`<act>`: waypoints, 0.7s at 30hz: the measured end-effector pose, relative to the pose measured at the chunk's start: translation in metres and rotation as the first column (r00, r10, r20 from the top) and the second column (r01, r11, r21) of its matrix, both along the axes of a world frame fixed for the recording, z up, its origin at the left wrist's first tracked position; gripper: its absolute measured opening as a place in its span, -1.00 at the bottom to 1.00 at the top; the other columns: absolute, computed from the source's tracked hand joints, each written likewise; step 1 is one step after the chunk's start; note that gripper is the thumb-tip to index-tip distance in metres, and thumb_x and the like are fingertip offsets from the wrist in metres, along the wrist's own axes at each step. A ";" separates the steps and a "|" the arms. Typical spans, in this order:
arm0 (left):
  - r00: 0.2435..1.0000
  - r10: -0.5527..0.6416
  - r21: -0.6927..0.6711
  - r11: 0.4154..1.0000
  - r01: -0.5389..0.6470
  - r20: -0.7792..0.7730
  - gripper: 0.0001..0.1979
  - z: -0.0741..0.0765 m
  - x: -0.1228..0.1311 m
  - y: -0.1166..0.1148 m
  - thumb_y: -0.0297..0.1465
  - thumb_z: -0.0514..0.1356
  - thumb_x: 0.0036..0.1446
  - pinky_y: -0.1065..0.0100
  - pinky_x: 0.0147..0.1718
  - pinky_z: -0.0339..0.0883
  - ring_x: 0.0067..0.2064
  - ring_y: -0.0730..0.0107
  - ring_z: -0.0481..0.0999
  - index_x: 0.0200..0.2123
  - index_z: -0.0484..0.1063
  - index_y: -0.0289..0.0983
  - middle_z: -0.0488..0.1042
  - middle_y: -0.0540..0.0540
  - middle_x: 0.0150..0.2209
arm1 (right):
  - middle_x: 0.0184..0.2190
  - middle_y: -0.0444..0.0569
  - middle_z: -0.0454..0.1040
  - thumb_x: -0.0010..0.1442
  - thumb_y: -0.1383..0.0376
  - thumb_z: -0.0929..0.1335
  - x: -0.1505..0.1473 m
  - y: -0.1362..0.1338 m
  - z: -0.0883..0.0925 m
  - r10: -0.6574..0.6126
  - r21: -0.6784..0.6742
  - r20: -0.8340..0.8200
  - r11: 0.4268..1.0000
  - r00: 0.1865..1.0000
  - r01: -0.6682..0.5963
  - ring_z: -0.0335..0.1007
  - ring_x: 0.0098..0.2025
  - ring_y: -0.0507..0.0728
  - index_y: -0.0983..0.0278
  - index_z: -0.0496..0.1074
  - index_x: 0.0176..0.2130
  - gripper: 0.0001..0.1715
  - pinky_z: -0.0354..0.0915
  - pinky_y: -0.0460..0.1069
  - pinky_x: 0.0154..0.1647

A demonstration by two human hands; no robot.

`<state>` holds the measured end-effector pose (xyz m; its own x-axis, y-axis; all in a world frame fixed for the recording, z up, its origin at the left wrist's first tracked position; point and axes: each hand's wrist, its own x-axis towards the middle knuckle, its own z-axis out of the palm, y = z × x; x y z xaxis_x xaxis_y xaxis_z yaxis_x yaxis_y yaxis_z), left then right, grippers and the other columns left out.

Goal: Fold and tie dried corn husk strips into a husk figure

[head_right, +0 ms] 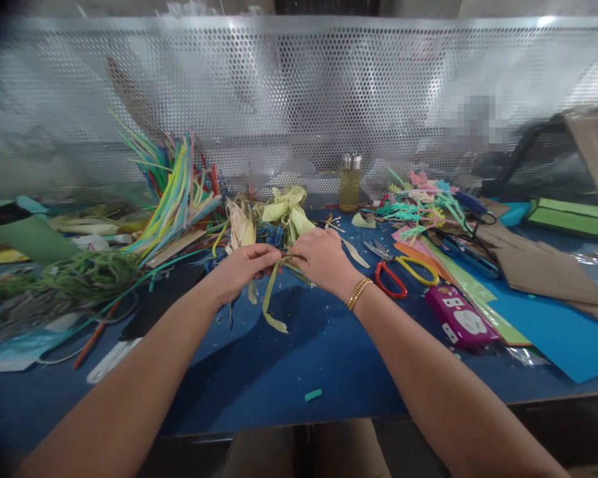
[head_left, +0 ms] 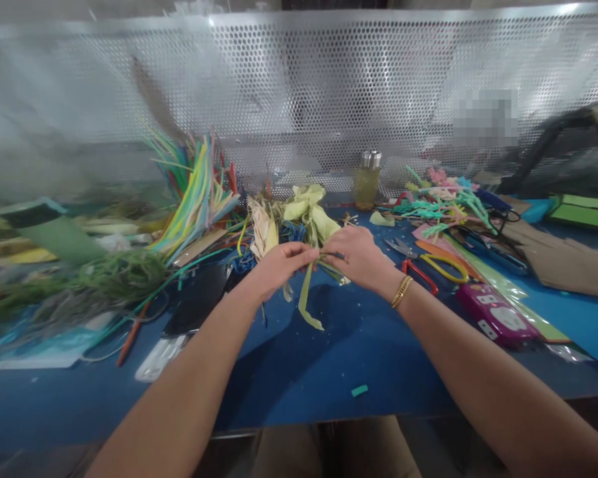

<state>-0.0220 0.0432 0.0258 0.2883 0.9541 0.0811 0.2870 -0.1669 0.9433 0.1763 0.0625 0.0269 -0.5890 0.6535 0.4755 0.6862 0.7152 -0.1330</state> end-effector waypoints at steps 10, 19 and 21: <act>1.000 -0.010 -0.029 1.000 0.010 0.005 -0.72 -0.008 0.008 0.001 -0.16 0.29 -0.02 0.42 -0.52 0.04 -0.51 0.51 0.23 -0.37 0.40 -0.25 0.42 0.03 -0.50 | -0.43 -0.06 0.55 0.26 0.24 0.29 -0.007 -0.011 0.006 -0.123 0.105 0.169 0.989 0.978 0.106 0.31 -0.25 0.14 0.18 0.58 -0.35 -0.72 -0.13 0.16 0.01; 0.998 0.009 -0.144 0.990 0.000 0.063 -0.74 -0.008 0.004 0.003 -0.21 0.29 -0.07 0.43 -0.56 -0.03 -0.54 0.53 0.20 -0.54 0.33 -0.26 0.40 0.02 -0.56 | -0.36 -0.16 0.59 0.27 0.21 0.32 0.003 -0.002 0.007 0.019 0.107 -0.031 0.994 0.999 -0.015 0.33 -0.24 0.08 0.12 0.58 -0.32 -0.77 -0.17 0.13 0.12; 0.997 0.022 -0.158 0.987 -0.011 0.069 -0.75 -0.008 0.005 0.002 -0.25 0.28 -0.08 0.44 -0.56 0.00 -0.55 0.54 0.21 -0.56 0.31 -0.26 0.36 0.04 -0.58 | -0.36 -0.15 0.59 0.26 0.22 0.32 0.005 -0.001 0.006 0.011 0.129 -0.037 0.992 0.999 -0.006 0.32 -0.22 0.10 0.11 0.58 -0.33 -0.77 -0.18 0.16 0.15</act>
<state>-0.0166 0.0450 0.0177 0.2714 0.9611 -0.0506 0.2208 -0.0110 0.9753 0.1812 0.0619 0.0328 -0.5745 0.5808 0.5768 0.6765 0.7336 -0.0649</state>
